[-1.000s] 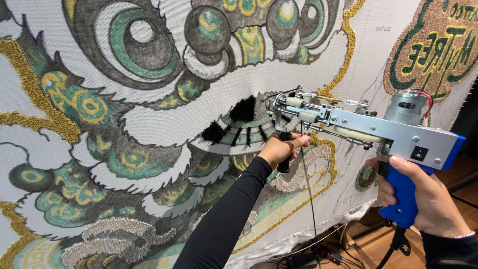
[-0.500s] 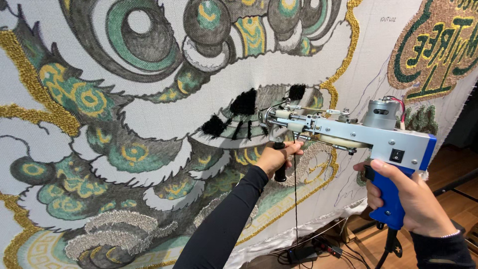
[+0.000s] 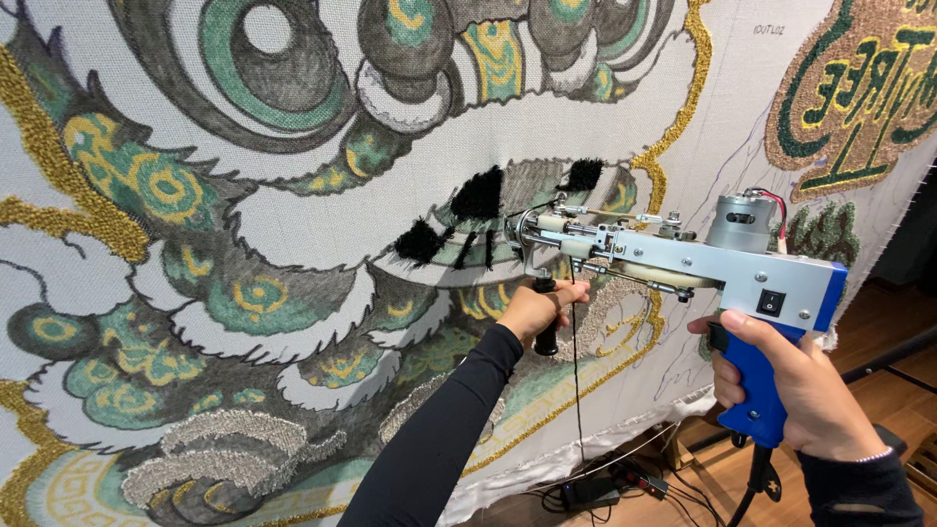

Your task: The person uses a tufting gun to apply black yarn to a large canvas with a lion dance mask design. They guide the tool with both hands to follow the pattern and occasionally touch the yarn by hand to check the texture.

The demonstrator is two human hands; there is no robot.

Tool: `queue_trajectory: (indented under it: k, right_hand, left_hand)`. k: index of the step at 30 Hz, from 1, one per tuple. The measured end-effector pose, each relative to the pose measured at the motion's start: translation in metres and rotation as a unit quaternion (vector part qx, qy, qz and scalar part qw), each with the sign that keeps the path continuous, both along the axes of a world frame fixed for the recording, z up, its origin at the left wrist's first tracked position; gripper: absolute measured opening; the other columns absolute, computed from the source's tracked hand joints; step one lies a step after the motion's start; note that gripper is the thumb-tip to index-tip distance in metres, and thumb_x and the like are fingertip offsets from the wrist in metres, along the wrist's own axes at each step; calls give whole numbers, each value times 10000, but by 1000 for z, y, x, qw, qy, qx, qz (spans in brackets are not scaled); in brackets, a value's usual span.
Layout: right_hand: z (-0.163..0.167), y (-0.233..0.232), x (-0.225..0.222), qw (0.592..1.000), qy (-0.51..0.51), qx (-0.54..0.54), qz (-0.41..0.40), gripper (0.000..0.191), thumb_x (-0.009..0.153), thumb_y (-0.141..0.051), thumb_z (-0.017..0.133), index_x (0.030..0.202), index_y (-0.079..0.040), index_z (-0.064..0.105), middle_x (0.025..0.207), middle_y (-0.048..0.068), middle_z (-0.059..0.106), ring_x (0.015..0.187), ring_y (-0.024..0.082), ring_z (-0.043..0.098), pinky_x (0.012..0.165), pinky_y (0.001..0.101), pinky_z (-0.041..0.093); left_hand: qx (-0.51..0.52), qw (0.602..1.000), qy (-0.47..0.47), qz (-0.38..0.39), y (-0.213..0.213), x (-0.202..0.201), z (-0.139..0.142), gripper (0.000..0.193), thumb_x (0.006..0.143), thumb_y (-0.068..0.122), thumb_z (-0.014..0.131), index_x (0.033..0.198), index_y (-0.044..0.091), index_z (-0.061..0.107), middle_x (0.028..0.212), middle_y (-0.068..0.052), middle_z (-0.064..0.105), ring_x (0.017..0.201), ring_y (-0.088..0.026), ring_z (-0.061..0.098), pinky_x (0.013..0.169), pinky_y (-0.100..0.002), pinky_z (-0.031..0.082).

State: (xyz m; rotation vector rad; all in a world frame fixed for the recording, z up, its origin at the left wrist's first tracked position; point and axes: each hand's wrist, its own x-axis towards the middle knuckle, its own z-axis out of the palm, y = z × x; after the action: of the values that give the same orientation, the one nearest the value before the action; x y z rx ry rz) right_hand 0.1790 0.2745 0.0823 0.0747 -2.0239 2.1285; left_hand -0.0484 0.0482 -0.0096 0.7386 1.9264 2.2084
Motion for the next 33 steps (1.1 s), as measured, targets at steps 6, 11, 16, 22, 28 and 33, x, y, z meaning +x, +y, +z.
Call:
queue_trajectory:
  k: [6, 11, 16, 22, 28, 33]
  right_hand:
    - [0, -3, -3, 1000, -2, 6, -4, 401, 923, -305, 618, 1065, 63, 693, 577, 76, 477, 451, 182, 453, 417, 323, 384]
    - [1, -8, -8, 1000, 5, 10, 2, 402, 912, -308, 631, 1056, 63, 692, 581, 75, 484, 456, 187, 470, 422, 328, 398]
    - [2, -17, -17, 1000, 12, 14, 0, 363, 916, -319, 651, 1027, 26, 674, 589, 66, 512, 461, 187, 504, 428, 331, 430]
    - [-5, -50, -27, 997, 67, 38, -5, 294, 892, -276, 703, 978, 5, 706, 582, 54, 548, 438, 167, 526, 411, 318, 430]
    - [-14, -83, -35, 998, 48, 3, -29, 268, 893, -275, 722, 916, -10, 688, 587, 48, 558, 432, 166, 529, 411, 322, 425]
    - [-15, -92, -40, 999, 34, -14, -27, 280, 893, -291, 718, 885, -21, 646, 574, 60, 542, 433, 178, 531, 423, 330, 448]
  left_hand:
    - [1, 1000, -17, -4, -4, -2, 2, 330, 928, 296, 714, 1177, 86, 768, 1002, 9, 778, 544, -71, 550, 520, -254, 470]
    - [-18, 999, -32, 29, -6, -4, 6, 390, 919, 355, 774, 1150, 41, 779, 998, -16, 777, 531, -77, 542, 521, -260, 472]
    - [-13, 999, -37, 33, -11, -13, 10, 437, 888, 399, 750, 1219, 115, 754, 1048, 2, 781, 514, -75, 539, 510, -246, 472]
    - [-14, 997, -26, 75, -24, -32, 12, 493, 894, 441, 732, 1255, 106, 729, 1093, 3, 775, 511, -72, 538, 489, -253, 476]
    - [-8, 994, -32, 102, -51, -43, 13, 513, 875, 399, 767, 1222, 25, 723, 1032, -61, 797, 425, -96, 464, 406, -304, 408]
    - [-49, 991, -34, 121, -62, -43, 19, 506, 860, 413, 779, 1162, 7, 772, 1010, -92, 795, 404, -101, 458, 401, -307, 413]
